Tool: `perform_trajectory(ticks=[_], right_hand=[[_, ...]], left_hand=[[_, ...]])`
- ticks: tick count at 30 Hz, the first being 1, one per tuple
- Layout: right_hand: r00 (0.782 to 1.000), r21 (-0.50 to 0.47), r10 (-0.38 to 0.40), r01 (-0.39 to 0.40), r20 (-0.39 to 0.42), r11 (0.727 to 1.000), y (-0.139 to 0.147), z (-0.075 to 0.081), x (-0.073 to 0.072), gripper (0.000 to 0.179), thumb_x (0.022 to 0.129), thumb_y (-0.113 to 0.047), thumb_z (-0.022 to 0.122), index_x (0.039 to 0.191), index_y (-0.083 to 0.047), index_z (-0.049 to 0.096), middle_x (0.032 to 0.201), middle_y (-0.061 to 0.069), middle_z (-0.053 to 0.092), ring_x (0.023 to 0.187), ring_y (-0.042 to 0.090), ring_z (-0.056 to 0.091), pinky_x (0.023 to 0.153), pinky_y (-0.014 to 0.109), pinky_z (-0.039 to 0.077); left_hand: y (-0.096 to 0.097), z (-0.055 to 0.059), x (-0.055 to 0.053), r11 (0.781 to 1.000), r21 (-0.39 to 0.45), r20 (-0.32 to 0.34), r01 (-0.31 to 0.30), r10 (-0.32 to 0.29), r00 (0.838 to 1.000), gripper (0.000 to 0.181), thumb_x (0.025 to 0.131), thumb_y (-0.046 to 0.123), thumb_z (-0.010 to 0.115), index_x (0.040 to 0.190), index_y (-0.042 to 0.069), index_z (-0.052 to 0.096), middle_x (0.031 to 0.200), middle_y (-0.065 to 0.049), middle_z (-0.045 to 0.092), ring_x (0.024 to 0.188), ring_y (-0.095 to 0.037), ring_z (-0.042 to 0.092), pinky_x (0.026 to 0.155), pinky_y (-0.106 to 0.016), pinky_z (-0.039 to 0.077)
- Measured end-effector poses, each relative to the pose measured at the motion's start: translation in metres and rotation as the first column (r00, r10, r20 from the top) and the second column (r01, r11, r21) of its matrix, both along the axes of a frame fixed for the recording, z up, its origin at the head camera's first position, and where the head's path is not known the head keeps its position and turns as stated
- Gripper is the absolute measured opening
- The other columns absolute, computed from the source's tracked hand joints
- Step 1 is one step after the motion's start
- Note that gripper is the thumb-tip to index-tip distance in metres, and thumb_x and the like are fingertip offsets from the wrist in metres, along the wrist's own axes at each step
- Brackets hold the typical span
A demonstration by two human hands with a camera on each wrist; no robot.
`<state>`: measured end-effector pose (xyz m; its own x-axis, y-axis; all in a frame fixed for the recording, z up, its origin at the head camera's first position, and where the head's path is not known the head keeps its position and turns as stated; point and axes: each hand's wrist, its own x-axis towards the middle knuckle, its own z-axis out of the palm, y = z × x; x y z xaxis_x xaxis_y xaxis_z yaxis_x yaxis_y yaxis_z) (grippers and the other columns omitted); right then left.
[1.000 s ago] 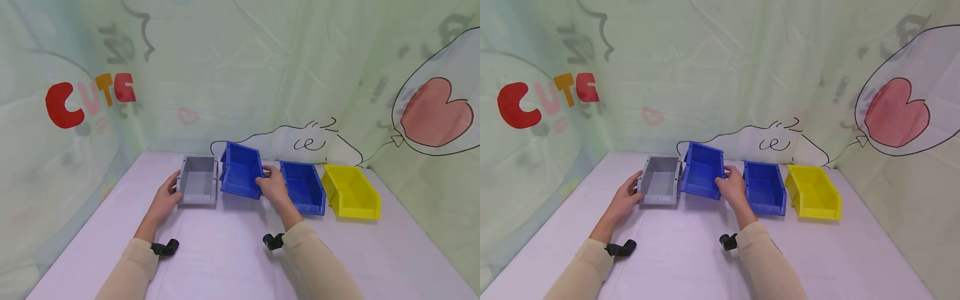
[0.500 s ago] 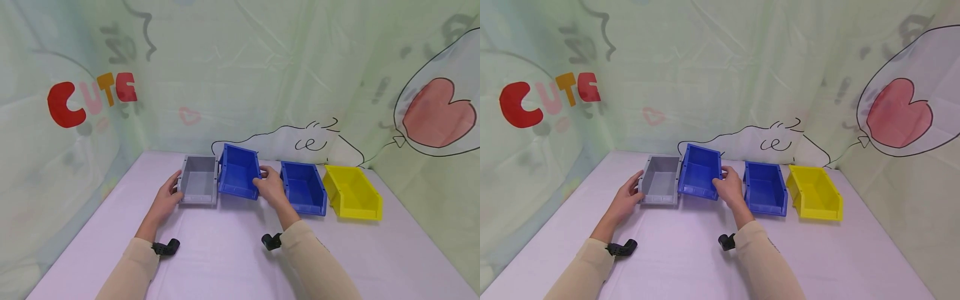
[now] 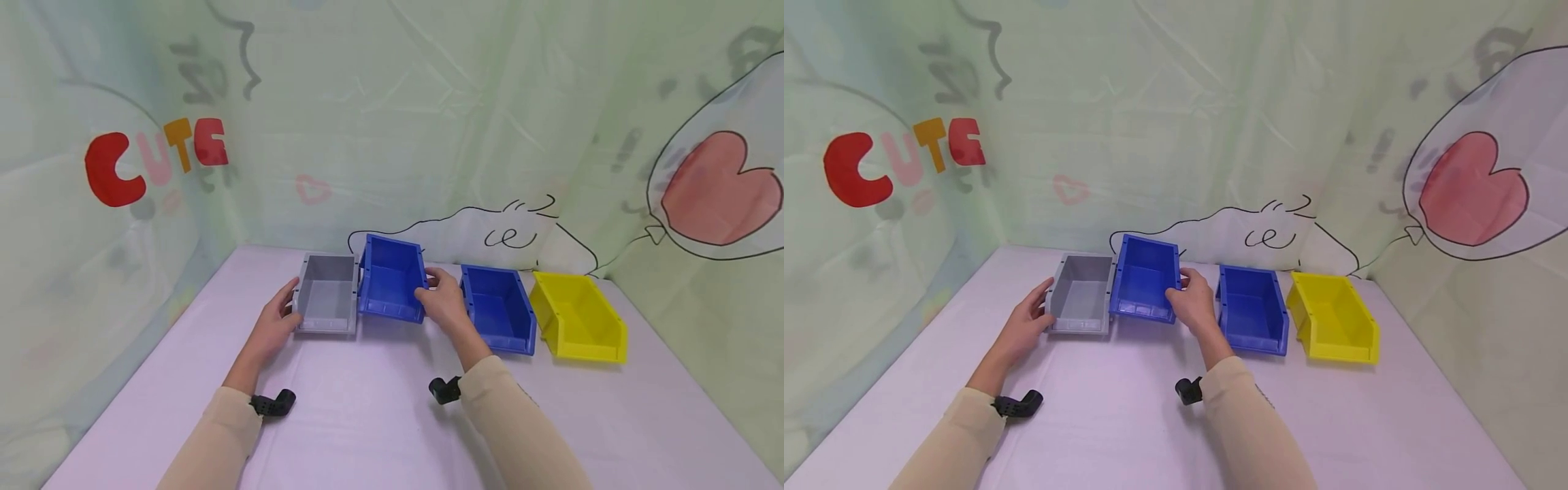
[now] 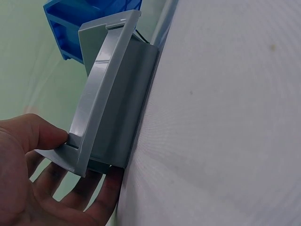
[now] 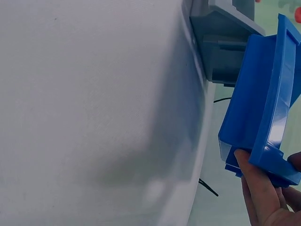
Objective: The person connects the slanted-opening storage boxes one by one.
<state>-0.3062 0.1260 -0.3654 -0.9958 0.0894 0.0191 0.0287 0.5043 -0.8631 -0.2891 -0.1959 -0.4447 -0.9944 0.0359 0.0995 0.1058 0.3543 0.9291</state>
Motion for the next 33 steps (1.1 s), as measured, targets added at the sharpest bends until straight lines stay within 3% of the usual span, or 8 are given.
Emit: perform_trajectory(ticks=[4, 12, 19, 26, 33], right_hand=[[1.0, 0.019, 0.009, -0.009, -0.003, 1.0, 0.001, 0.001, -0.001, 0.062, 0.095, -0.007, 0.058, 0.155, -0.002, 0.043, 0.143, 0.025, 0.056, 0.124, 0.038, 0.062, 0.094, 0.047, 0.062], [0.996, 0.102, 0.067, -0.062, -0.05, 0.993, -0.001, 0.012, 0.001, 0.063, 0.094, -0.009, 0.057, 0.155, -0.001, 0.043, 0.144, 0.026, 0.057, 0.131, 0.04, 0.058, 0.108, 0.051, 0.053], [0.995, 0.196, 0.1, -0.094, -0.021, 0.976, -0.003, 0.018, 0.004, 0.065, 0.096, -0.011, 0.056, 0.158, 0.0, 0.038, 0.146, 0.027, 0.056, 0.13, 0.04, 0.059, 0.108, 0.052, 0.053], [0.994, 0.224, 0.106, -0.106, 0.009, 0.969, -0.005, 0.02, 0.007, 0.067, 0.098, -0.013, 0.056, 0.16, -0.003, 0.035, 0.149, 0.026, 0.054, 0.131, 0.038, 0.059, 0.107, 0.051, 0.054], [0.995, 0.249, 0.1, -0.101, 0.016, 0.963, -0.005, 0.021, 0.01, 0.068, 0.098, -0.016, 0.056, 0.16, -0.002, 0.033, 0.147, 0.027, 0.054, 0.127, 0.038, 0.058, 0.103, 0.052, 0.055]], left_hand=[[0.0, -0.001, -0.001, 1.0, -0.012, 0.003, -0.005, 0.005, 1.0, 0.081, 0.094, 0.004, 0.05, 0.167, 0.024, 0.021, 0.172, -0.017, 0.021, 0.156, -0.044, 0.028, 0.127, -0.054, 0.028], [0.0, -0.001, 0.0, 1.0, -0.019, 0.007, -0.016, 0.016, 1.0, 0.08, 0.095, 0.005, 0.05, 0.167, 0.026, 0.021, 0.172, -0.015, 0.021, 0.155, -0.044, 0.028, 0.126, -0.055, 0.029], [0.0, 0.0, 0.001, 1.0, -0.013, 0.001, -0.013, 0.013, 1.0, 0.08, 0.095, 0.005, 0.05, 0.167, 0.025, 0.022, 0.172, -0.016, 0.022, 0.155, -0.044, 0.029, 0.126, -0.054, 0.029], [0.0, -0.001, 0.0, 1.0, -0.008, -0.026, -0.004, 0.004, 1.0, 0.079, 0.094, 0.003, 0.048, 0.167, 0.021, 0.023, 0.172, -0.015, 0.02, 0.157, -0.04, 0.026, 0.128, -0.052, 0.026], [0.003, 0.002, 0.001, 1.0, -0.009, 0.002, -0.013, 0.013, 1.0, 0.078, 0.096, 0.003, 0.046, 0.167, 0.023, 0.02, 0.173, -0.013, 0.018, 0.158, -0.041, 0.024, 0.128, -0.053, 0.025]])
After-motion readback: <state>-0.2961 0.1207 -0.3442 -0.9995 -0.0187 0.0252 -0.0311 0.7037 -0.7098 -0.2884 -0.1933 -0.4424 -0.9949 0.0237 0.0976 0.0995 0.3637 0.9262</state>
